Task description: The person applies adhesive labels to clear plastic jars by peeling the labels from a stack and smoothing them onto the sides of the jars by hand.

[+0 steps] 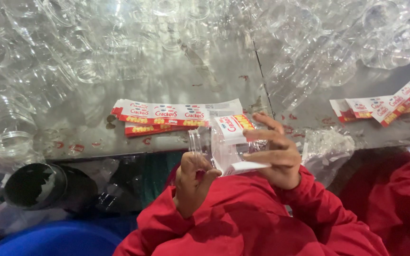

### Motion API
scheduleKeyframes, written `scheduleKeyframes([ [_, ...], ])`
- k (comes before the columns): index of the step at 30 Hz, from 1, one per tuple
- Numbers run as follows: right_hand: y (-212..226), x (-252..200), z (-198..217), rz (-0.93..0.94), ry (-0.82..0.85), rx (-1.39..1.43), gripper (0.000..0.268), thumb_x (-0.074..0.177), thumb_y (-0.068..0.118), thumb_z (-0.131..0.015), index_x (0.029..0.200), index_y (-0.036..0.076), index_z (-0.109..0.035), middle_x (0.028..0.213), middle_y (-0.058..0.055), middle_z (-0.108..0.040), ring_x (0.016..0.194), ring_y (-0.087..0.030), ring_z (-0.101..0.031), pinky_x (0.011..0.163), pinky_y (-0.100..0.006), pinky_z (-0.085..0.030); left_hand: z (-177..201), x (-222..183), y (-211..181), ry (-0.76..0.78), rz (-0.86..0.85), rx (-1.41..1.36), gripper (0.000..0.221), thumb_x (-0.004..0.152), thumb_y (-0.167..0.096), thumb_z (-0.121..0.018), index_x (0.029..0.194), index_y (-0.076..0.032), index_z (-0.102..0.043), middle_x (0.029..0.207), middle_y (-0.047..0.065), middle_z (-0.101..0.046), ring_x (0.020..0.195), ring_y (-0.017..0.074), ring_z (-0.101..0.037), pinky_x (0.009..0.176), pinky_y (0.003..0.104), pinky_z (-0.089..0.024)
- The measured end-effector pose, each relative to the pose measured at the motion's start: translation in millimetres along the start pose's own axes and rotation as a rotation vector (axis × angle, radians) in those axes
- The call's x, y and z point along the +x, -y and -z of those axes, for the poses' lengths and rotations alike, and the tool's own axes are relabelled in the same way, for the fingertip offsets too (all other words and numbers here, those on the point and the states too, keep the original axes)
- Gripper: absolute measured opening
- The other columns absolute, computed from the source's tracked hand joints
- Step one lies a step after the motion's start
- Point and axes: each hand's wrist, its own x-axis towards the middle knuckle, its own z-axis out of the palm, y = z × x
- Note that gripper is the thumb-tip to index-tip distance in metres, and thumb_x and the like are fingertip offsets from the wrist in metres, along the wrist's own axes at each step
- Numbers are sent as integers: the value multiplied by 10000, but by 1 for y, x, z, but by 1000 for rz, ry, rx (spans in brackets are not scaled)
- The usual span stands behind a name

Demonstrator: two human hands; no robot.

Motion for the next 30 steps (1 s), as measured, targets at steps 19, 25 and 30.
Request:
scheduleKeyframes([
  [19, 23, -19, 2, -100, -133, -158, 196, 973, 146, -732, 1159, 83, -738, 1317, -181, -682, 1321, -334, -628, 1182, -476, -462, -19, -11, -25, -41, -221, 212, 402, 810, -89, -875, 971, -59, -508, 792, 30, -611, 782, 252, -583, 907, 439, -491],
  [25, 6, -50, -8, -345, -275, -141, 221, 1048, 62, -627, 1252, -6, -678, 1370, -199, -684, 1288, -321, -652, 1122, -446, -485, -17, -10, -27, -43, -285, 339, 428, 730, -159, -911, 913, -68, -536, 795, 69, -577, 793, 316, -579, 879, 439, -499],
  [30, 8, -45, -30, -21, 117, -609, 672, 985, 422, -556, 1450, -46, -433, 1464, -240, -506, 1357, -424, -510, 1181, -577, -302, -9, -6, -15, -12, -217, 361, 385, 750, -124, -907, 913, -54, -565, 744, 37, -607, 740, 285, -589, 836, 447, -493],
])
